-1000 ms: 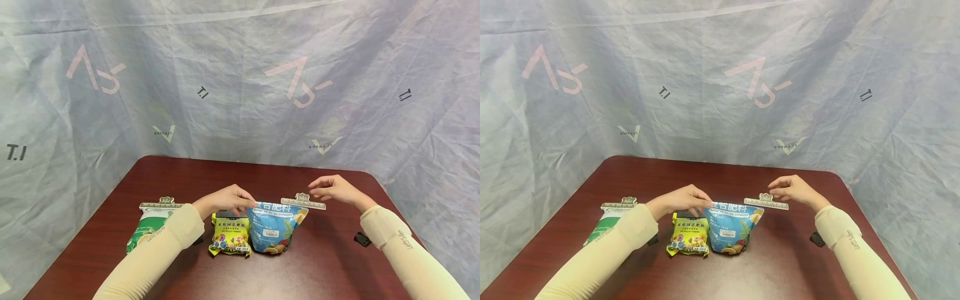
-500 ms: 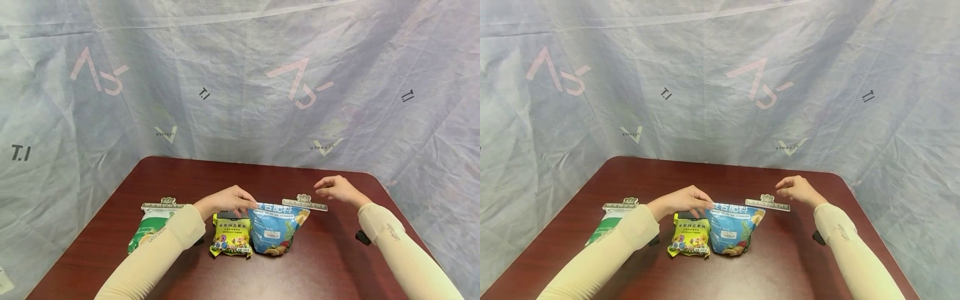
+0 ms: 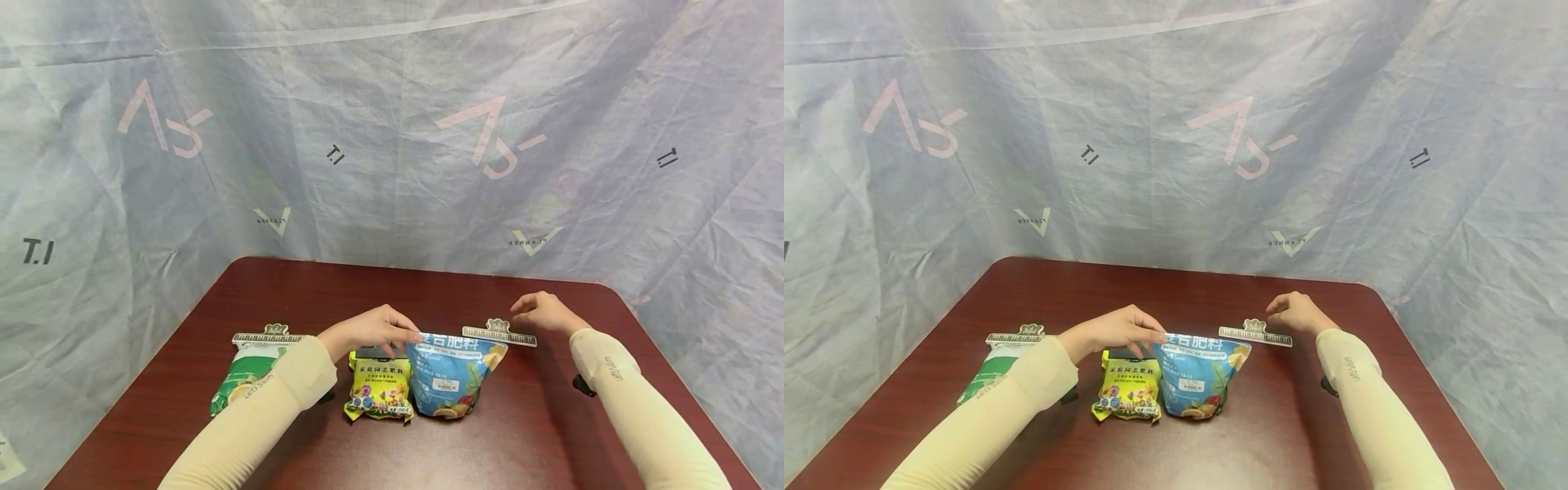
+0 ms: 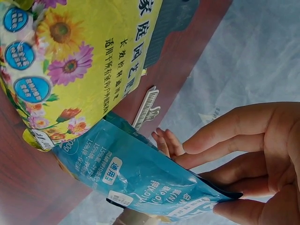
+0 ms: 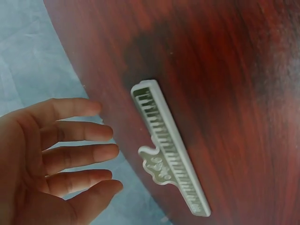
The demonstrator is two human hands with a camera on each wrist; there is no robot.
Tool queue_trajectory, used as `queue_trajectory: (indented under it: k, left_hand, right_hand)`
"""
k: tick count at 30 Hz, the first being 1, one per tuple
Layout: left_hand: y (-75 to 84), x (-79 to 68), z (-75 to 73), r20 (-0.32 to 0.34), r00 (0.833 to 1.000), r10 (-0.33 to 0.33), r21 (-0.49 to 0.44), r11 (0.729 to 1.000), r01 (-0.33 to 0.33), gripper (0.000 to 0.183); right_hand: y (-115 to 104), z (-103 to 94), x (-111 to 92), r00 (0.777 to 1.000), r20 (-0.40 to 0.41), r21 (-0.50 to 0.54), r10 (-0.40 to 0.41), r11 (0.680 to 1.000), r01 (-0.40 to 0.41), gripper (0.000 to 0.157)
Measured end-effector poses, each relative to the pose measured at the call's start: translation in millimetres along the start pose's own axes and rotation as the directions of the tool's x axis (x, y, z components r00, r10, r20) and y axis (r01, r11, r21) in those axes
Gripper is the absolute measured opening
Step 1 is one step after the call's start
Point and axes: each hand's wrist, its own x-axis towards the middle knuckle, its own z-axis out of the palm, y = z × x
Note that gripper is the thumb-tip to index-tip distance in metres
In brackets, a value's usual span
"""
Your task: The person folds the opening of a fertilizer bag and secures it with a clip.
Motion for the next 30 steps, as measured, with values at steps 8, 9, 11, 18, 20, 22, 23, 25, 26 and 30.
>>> queue_trajectory:
  k: [8, 9, 11, 18, 20, 22, 23, 25, 26, 30]
  left_hand:
    - [-0.6, 0.1, 0.0, 0.006, 1.000, -0.002, 0.003, 1.000, 0.002, 0.022]
    - [-0.5, 0.2, -0.2, 0.004, 1.000, -0.002, 0.001, 1.000, 0.002, 0.022]
    - [-0.2, 0.0, -0.4, 0.003, 1.000, -0.002, -0.001, 1.000, 0.002, 0.022]
    - [1.9, -1.5, 0.0, 0.004, 1.000, -0.004, -0.011, 1.000, 0.004, 0.023]
    - [1.9, -1.8, -0.5, 0.010, 1.000, 0.001, -0.012, 1.000, -0.001, 0.024]
    - [1.6, -1.9, -1.2, 0.019, 1.000, 0.011, -0.002, 1.000, -0.011, 0.025]
    - [1.3, -1.7, -1.4, 0.020, 1.000, 0.014, 0.000, 1.000, -0.014, 0.025]
    - [0.8, -1.3, -1.7, 0.023, 1.000, 0.016, 0.000, 1.000, -0.016, 0.026]
    - [0.4, -1.0, -1.6, 0.022, 1.000, 0.016, 0.000, 1.000, -0.016, 0.026]
    - [2.3, -1.8, 0.0, 0.013, 1.000, 0.001, -0.016, 1.000, -0.001, 0.025]
  right_hand:
    - [0.5, 15.7, 8.5, 0.998, 0.054, -0.057, -0.021, 0.998, 0.024, 0.027]
    - [-0.2, 17.1, 9.4, 0.998, 0.062, -0.048, -0.022, 0.999, 0.025, 0.029]
    - [-1.1, 19.8, 11.1, 0.997, 0.079, -0.031, -0.027, 0.999, 0.030, 0.033]
    - [1.9, 30.9, 17.1, 0.994, 0.101, -0.014, -0.033, 0.999, 0.034, 0.040]
    - [2.5, 33.6, 18.5, 0.994, 0.103, -0.020, -0.044, 0.999, 0.046, 0.041]
    - [1.6, 35.4, 19.4, 0.994, 0.100, -0.026, -0.045, 0.999, 0.048, 0.041]
    - [1.0, 35.8, 19.6, 0.994, 0.102, -0.030, -0.048, 0.998, 0.051, 0.041]
    - [-1.3, 36.1, 20.1, 0.993, 0.105, -0.029, -0.046, 0.998, 0.050, 0.041]
    - [-2.6, 36.5, 20.5, 0.994, 0.105, -0.026, -0.035, 0.999, 0.038, 0.040]
    - [-5.8, 37.3, 21.8, 0.994, 0.109, -0.035, -0.027, 0.999, 0.031, 0.037]
